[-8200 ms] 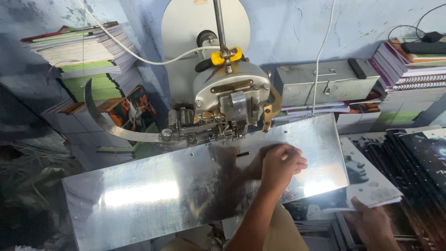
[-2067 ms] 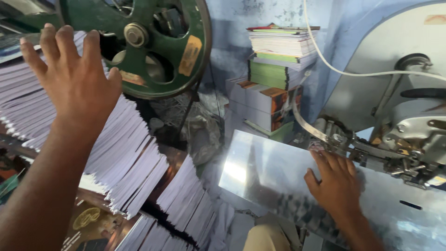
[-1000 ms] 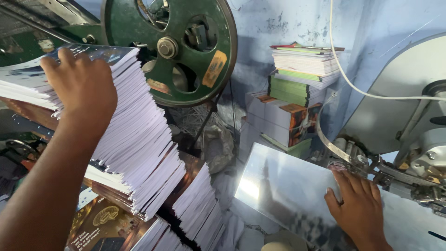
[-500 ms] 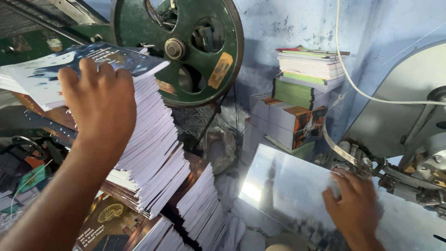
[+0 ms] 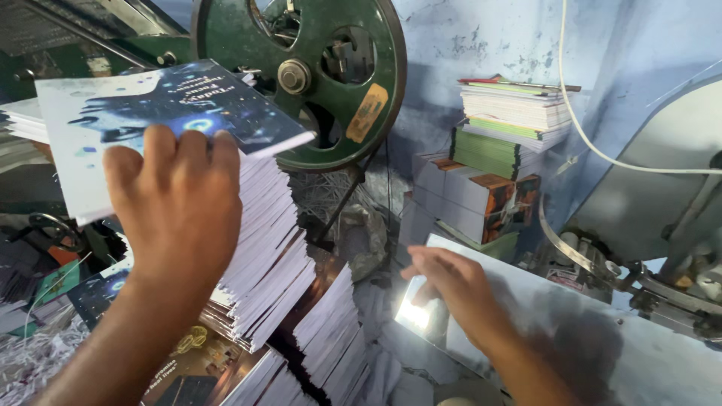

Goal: The person picks up a book cover, places it on a sewing machine, and stitches the spine. They then remove the bound book and place it on a stack. This process is repeated for multiple books.

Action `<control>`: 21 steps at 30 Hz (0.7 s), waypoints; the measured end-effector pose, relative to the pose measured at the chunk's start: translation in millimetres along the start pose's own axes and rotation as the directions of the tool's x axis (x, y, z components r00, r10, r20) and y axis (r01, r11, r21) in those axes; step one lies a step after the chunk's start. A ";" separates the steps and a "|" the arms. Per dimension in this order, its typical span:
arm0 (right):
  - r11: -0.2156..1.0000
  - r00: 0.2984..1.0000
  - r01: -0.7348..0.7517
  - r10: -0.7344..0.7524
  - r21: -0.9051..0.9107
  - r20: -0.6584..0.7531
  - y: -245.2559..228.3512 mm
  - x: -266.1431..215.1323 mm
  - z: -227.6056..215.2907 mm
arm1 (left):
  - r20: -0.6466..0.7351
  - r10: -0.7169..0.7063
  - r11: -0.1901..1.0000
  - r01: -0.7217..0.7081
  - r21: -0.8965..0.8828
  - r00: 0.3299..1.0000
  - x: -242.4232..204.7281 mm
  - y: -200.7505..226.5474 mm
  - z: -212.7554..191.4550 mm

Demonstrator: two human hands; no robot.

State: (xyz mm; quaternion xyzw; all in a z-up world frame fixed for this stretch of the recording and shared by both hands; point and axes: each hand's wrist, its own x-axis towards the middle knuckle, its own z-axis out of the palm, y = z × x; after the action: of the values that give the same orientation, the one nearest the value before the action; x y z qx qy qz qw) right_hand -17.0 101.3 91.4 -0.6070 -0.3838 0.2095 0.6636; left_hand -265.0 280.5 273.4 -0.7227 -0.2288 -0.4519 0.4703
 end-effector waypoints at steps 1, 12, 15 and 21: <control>0.998 1.000 0.001 -0.002 0.062 0.025 -9.4 6.4 6.2 | -0.010 0.005 1.000 -0.005 0.002 1.000 -2.0 0.8 -3.0; 0.897 0.925 -0.136 -0.037 0.421 0.379 -100.6 38.8 81.8 | -0.061 0.001 1.000 -0.003 -0.031 0.998 -16.3 3.5 -27.7; 0.842 0.919 -0.245 0.043 0.481 0.392 -111.7 40.0 98.9 | -0.083 -0.001 0.997 -0.005 -0.076 0.997 -21.7 3.6 -33.8; 0.802 0.899 -0.220 -0.054 0.555 0.435 -121.6 42.1 109.1 | -0.042 0.000 0.993 -0.005 -0.120 0.999 -38.5 5.8 -41.8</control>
State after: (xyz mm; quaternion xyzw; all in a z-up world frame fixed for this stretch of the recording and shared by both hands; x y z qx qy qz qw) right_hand -97.1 181.6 216.2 -0.3250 -0.4081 0.4766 0.7076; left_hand -297.6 244.4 243.4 -0.7404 -0.1903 -0.4793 0.4312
